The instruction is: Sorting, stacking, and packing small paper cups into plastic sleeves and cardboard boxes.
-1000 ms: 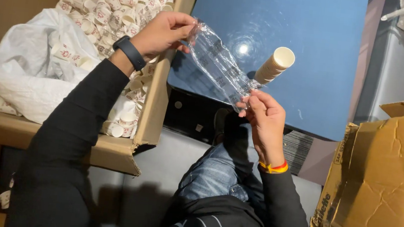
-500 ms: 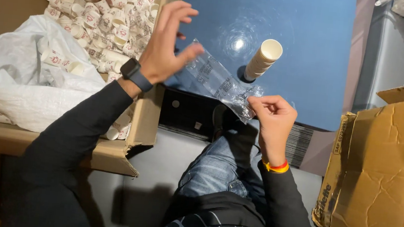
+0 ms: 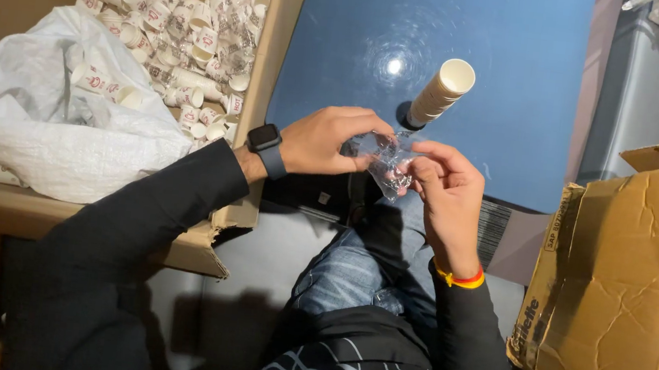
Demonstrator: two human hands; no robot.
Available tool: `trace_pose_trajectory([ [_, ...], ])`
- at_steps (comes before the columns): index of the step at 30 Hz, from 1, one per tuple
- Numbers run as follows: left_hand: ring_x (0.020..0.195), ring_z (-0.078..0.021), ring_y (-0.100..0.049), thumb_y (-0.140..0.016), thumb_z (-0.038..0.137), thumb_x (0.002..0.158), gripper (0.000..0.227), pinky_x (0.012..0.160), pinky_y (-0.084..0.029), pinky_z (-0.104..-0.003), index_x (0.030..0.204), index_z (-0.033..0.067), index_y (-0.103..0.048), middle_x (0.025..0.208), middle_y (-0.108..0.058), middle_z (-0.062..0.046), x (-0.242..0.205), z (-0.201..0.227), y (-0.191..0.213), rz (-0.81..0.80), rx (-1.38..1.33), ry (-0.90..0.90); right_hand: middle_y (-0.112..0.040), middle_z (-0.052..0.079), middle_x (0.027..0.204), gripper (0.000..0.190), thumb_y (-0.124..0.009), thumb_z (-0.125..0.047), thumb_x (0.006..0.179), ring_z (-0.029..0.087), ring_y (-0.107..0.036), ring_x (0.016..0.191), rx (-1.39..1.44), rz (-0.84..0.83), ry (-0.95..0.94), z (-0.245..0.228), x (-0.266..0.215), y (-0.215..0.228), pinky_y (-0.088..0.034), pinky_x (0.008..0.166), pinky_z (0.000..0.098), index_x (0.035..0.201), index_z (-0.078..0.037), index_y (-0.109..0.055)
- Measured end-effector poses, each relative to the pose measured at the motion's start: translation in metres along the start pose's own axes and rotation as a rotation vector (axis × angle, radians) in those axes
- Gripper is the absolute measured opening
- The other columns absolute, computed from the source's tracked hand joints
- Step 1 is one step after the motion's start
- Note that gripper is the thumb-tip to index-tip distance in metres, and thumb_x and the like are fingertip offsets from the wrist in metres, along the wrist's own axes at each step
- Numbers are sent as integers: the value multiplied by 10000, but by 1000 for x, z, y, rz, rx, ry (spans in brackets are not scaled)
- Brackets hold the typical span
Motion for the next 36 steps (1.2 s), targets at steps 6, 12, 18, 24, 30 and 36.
trace_pose_trajectory([
  [6,1096,-294,-708,-782,124,858,413,923,-569,-391,1235,30,-641,1171,-718,-122,-1,-12,-8,-18,-121,16,-729,136,1010,274,-620,-24,1030,108,-627,767,22,-43,-72,-14,-4,0,-551,699,273,1291,59,-611],
  [12,1037,-267,-727,-763,174,932,347,869,-592,-364,1237,55,-648,1143,-724,-102,-1,-7,-7,-74,-60,22,-682,69,947,382,-648,30,966,102,-637,808,-75,-65,-39,-14,-4,-6,-537,700,253,1334,10,-548],
  [18,878,-274,-735,-795,214,853,468,750,-559,-398,1272,115,-613,940,-735,-75,4,-2,-10,-180,-110,171,-588,129,1172,604,-876,-40,837,186,-661,973,-878,62,461,-49,-13,-36,-531,724,264,1347,-44,-553],
  [24,830,-314,-734,-784,226,876,383,695,-557,-423,1226,142,-654,911,-745,-85,-4,-16,-23,-278,-56,61,-588,140,1353,255,-862,-44,879,276,-636,1156,-1096,-131,648,-58,-17,-40,-553,835,322,1105,-83,-751],
  [30,836,-316,-736,-798,275,829,454,692,-566,-432,1231,146,-631,917,-752,-82,-2,-2,-25,-320,10,120,-663,94,1266,163,-821,-28,935,164,-681,987,-991,-48,462,-56,-19,-34,-579,802,297,1076,-73,-752],
  [36,894,-248,-774,-806,196,860,531,777,-600,-359,1324,70,-580,981,-762,-88,-1,18,-26,-154,-273,80,-651,124,1257,346,-873,-156,908,228,-650,1050,-872,133,558,-53,-25,-30,-554,815,301,1149,-41,-654],
])
Point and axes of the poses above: each hand's wrist, its own x-axis towards the middle knuckle, its own y-axis out of the back of the hand, z = x × y, the point moved 4 cm from there along x, towards the middle knuckle
